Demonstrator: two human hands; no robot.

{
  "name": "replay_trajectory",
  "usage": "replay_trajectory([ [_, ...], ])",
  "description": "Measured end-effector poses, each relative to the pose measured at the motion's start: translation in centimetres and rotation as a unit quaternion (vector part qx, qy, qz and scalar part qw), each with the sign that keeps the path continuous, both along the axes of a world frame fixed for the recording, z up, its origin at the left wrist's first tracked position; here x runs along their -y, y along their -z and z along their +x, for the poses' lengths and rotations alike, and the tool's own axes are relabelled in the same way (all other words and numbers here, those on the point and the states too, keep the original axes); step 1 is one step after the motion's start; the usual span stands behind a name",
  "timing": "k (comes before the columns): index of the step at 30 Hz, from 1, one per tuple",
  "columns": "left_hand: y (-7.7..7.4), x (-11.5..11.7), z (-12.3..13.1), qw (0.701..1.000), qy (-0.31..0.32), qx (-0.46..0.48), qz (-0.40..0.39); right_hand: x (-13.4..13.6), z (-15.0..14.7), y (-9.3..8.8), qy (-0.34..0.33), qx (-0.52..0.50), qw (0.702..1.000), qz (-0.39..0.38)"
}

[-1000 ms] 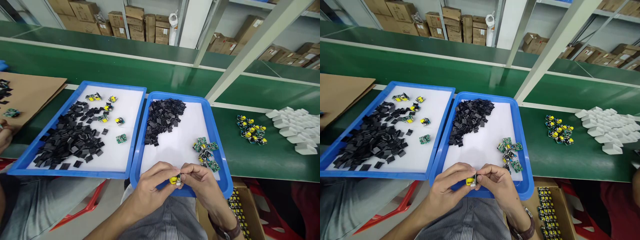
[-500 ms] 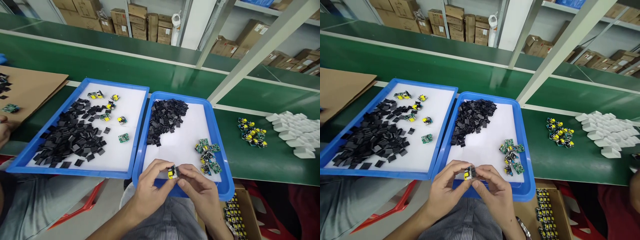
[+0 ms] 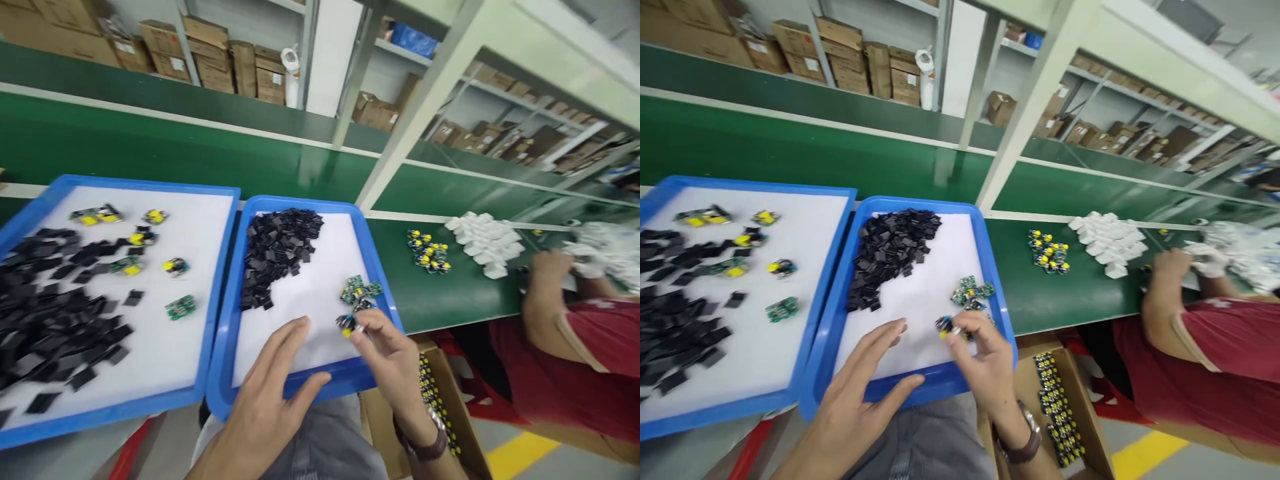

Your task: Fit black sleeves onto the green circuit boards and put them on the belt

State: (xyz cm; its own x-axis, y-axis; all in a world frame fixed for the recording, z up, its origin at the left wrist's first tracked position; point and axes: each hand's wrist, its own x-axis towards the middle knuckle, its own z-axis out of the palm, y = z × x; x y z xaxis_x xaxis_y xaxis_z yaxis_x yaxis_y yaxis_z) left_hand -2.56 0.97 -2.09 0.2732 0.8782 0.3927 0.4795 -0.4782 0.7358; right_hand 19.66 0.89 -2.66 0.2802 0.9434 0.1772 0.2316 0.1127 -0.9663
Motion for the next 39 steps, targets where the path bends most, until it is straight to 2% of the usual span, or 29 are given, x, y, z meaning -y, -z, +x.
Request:
replay_trajectory([
  [3,0.6,-0.9,-0.6,0.998,0.039,-0.041,0.029,-2.0,8.1,1.0,0.168,0.124,0.977,-0.033],
  [7,1.4,-2.0,-0.1,0.987,0.095,-0.092,0.093,-4.5,18.3,2.8,0.266,0.197,0.942,-0.056],
  [10,1.7,-2.8,1.7,0.97,0.146,-0.142,0.133,-6.2,22.8,3.5,0.284,0.239,0.925,-0.076],
  [13,1.9,-3.4,4.3,0.957,0.191,-0.169,0.135,-7.5,24.3,3.0,0.289,0.272,0.916,-0.065],
  [16,1.9,-3.7,6.9,0.949,0.219,-0.19,0.12,-8.4,22.5,2.0,0.275,0.288,0.917,-0.023],
  [18,1.4,-3.6,8.4,0.944,0.23,-0.215,0.097,-8.7,19.6,1.2,0.218,0.287,0.933,0.01],
  [21,0.0,-3.3,9.8,0.942,0.224,-0.245,0.057,-8.9,13.9,-0.3,0.063,0.273,0.959,0.044],
  [23,-1.1,-3.0,9.6,0.938,0.21,-0.272,0.052,-9.0,10.2,-1.6,-0.058,0.268,0.96,0.059],
  [26,-2.6,-2.1,7.4,0.936,0.188,-0.294,0.036,-9.5,5.4,-3.5,-0.253,0.283,0.922,0.08],
  [29,-3.3,-0.8,3.7,0.948,0.132,-0.291,0.004,-10.3,1.5,-4.7,-0.376,0.32,0.865,0.084],
  [32,-2.6,0.1,0.6,0.958,0.056,-0.282,-0.016,-11.3,-2.3,-4.8,-0.44,0.376,0.81,0.095],
  [34,-1.7,0.4,-0.7,0.957,0.015,-0.288,-0.031,-12.0,-4.6,-4.3,-0.455,0.4,0.79,0.095],
  [36,-0.8,0.5,-1.3,0.958,-0.004,-0.285,-0.043,-12.6,-6.6,-3.4,-0.447,0.407,0.792,0.083],
  [39,0.1,0.6,-1.7,0.966,-0.011,-0.254,-0.044,-13.1,-8.3,-2.0,-0.415,0.399,0.816,0.061],
])
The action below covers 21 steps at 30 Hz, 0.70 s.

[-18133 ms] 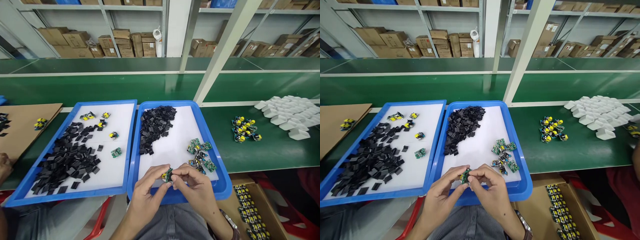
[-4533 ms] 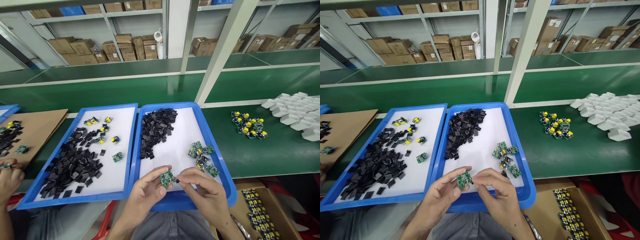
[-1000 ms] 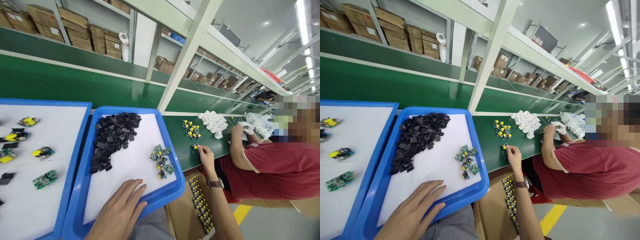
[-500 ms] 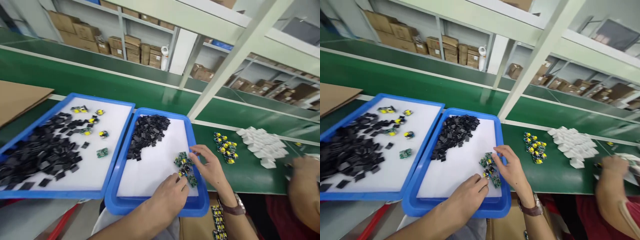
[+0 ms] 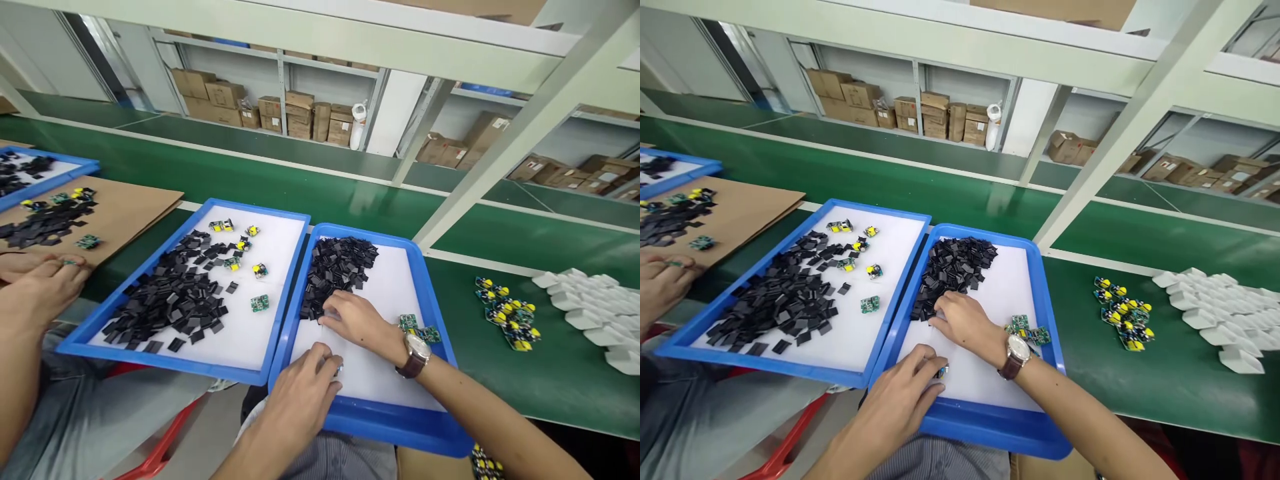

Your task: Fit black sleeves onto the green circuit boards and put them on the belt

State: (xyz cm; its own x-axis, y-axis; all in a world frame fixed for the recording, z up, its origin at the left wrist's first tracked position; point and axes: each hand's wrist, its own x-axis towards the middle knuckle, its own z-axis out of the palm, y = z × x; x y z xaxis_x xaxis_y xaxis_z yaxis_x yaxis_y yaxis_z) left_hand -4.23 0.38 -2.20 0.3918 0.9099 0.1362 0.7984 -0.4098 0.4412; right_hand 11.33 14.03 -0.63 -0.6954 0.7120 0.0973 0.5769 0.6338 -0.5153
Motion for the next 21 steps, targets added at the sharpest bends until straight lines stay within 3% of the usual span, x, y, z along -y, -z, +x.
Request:
replay_trajectory([
  [4,0.5,0.1,-0.3,0.998,-0.017,0.06,-0.002,-0.1,-0.4,1.1,0.039,-0.026,0.999,-0.028],
  [8,0.6,0.4,-1.1,0.977,-0.027,0.206,-0.039,0.9,1.2,0.5,0.067,-0.079,0.993,-0.057],
  [10,0.5,0.5,-1.6,0.946,-0.066,0.304,-0.087,2.2,2.5,-0.3,0.094,-0.109,0.987,-0.065],
  [12,0.1,0.4,-1.9,0.895,-0.095,0.405,-0.161,3.8,3.9,-1.2,0.123,-0.152,0.979,-0.061],
  [16,-0.9,-0.3,-1.5,0.797,-0.104,0.532,-0.265,6.4,6.0,-1.7,0.151,-0.207,0.967,-0.005],
  [21,-1.2,-1.4,-1.0,0.772,-0.151,0.588,-0.186,7.1,7.2,-0.4,0.137,-0.043,0.988,0.058],
])
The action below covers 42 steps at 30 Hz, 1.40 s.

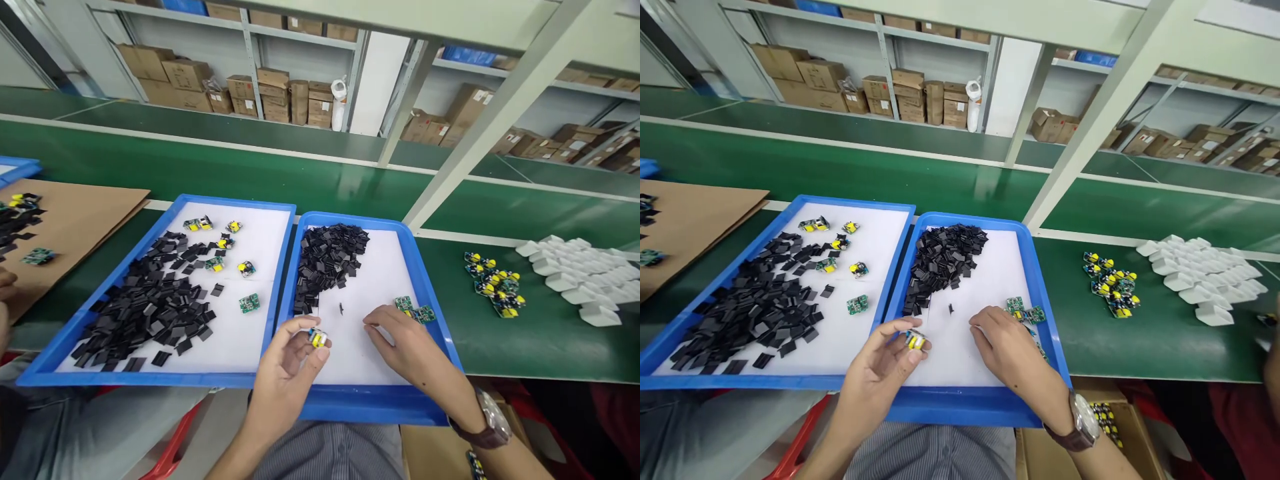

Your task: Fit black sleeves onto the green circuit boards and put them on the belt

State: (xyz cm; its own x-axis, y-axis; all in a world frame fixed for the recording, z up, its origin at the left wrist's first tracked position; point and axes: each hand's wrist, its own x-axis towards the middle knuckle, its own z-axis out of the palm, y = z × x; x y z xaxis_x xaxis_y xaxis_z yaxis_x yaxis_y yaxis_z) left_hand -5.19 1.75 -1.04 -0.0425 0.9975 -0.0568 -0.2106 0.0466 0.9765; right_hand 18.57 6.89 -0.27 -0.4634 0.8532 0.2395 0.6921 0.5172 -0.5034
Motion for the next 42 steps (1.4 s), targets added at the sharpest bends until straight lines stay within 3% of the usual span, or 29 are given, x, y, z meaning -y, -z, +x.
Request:
replay_trajectory([
  [3,-0.1,-0.2,0.0,0.998,-0.051,-0.005,0.025,-0.2,-0.2,-0.1,-0.023,0.082,0.996,-0.021],
  [9,-0.2,0.1,0.8,0.995,-0.067,0.06,-0.034,-3.0,-2.4,-1.1,-0.056,0.196,0.979,-0.011],
  [15,0.7,-0.2,0.8,0.985,-0.086,0.145,-0.044,-6.6,-5.3,-0.7,-0.071,0.187,0.98,-0.008],
  [21,0.7,-0.3,0.5,0.984,-0.079,0.154,-0.048,-7.9,-6.9,0.4,-0.058,0.137,0.988,-0.037],
  [27,0.9,-0.1,0.3,0.987,-0.06,0.146,-0.036,-6.6,-3.3,0.2,-0.049,0.048,0.994,-0.087],
  [33,0.4,-0.2,0.3,0.991,-0.022,0.12,-0.056,-3.2,-0.2,-1.5,-0.067,0.016,0.995,-0.076],
  [37,0.1,-0.2,0.7,0.999,0.03,0.009,-0.039,-0.6,-0.2,-3.2,-0.09,-0.008,0.993,-0.075],
  [42,0.2,-0.2,1.8,0.985,0.106,-0.132,0.036,1.7,-1.2,-3.4,-0.087,-0.15,0.98,-0.1],
])
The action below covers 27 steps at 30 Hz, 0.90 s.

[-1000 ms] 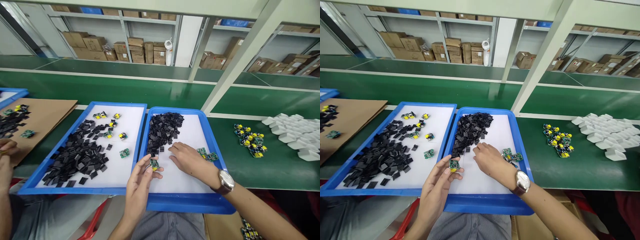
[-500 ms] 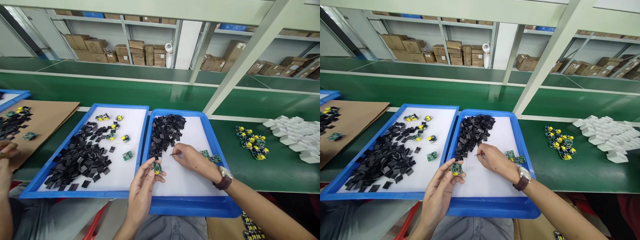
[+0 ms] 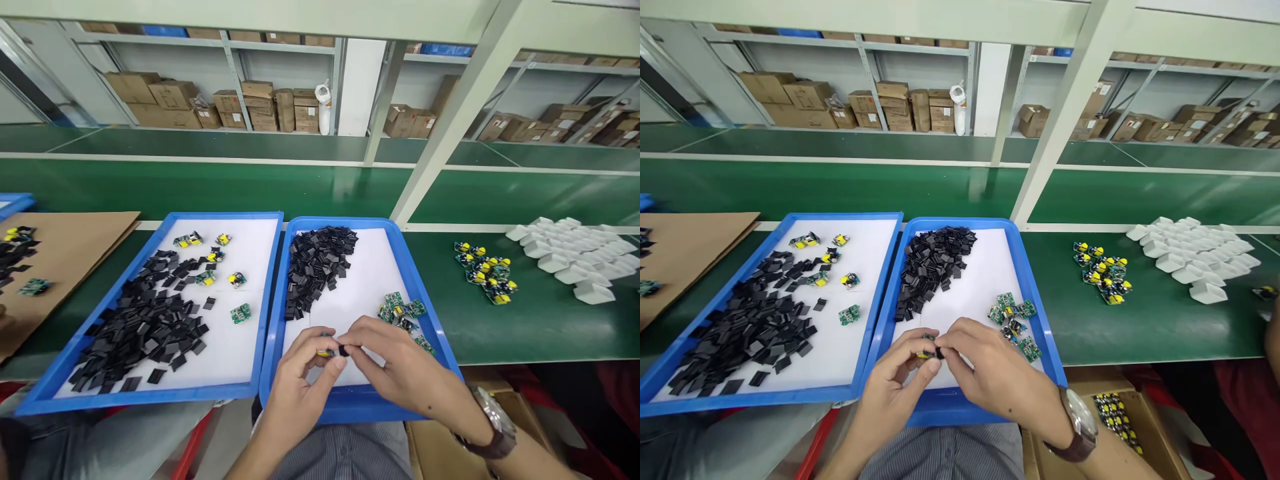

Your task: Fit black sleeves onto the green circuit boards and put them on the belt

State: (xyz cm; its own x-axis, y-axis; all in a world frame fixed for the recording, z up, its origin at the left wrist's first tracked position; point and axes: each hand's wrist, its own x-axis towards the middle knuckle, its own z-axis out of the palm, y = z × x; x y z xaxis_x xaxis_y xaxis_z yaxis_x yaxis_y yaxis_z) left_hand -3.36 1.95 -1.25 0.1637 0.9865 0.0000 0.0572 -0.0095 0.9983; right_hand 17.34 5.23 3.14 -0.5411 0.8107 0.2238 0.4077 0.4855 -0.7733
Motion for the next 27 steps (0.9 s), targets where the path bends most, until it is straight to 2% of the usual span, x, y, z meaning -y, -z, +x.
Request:
replay_trajectory([
  [5,-1.0,-0.1,0.9,0.998,0.013,0.055,-0.01,1.2,-0.9,1.5,0.06,-0.167,0.983,-0.043],
  [10,-1.7,0.4,0.6,0.985,0.055,0.142,-0.085,2.0,-0.3,2.1,0.15,-0.265,0.949,-0.082],
  [13,-1.5,0.9,0.1,0.976,0.044,0.183,-0.112,2.6,0.2,2.4,0.195,-0.284,0.934,-0.092],
  [16,-1.1,1.0,-0.1,0.97,0.037,0.215,-0.107,3.1,0.0,2.9,0.196,-0.279,0.936,-0.081],
  [21,-1.0,0.7,-0.1,0.977,0.035,0.191,-0.09,3.3,-1.3,3.3,0.176,-0.307,0.932,-0.072],
  [27,-1.1,0.6,0.1,0.982,0.029,0.173,-0.076,3.5,-2.6,3.7,0.222,-0.304,0.919,-0.116],
])
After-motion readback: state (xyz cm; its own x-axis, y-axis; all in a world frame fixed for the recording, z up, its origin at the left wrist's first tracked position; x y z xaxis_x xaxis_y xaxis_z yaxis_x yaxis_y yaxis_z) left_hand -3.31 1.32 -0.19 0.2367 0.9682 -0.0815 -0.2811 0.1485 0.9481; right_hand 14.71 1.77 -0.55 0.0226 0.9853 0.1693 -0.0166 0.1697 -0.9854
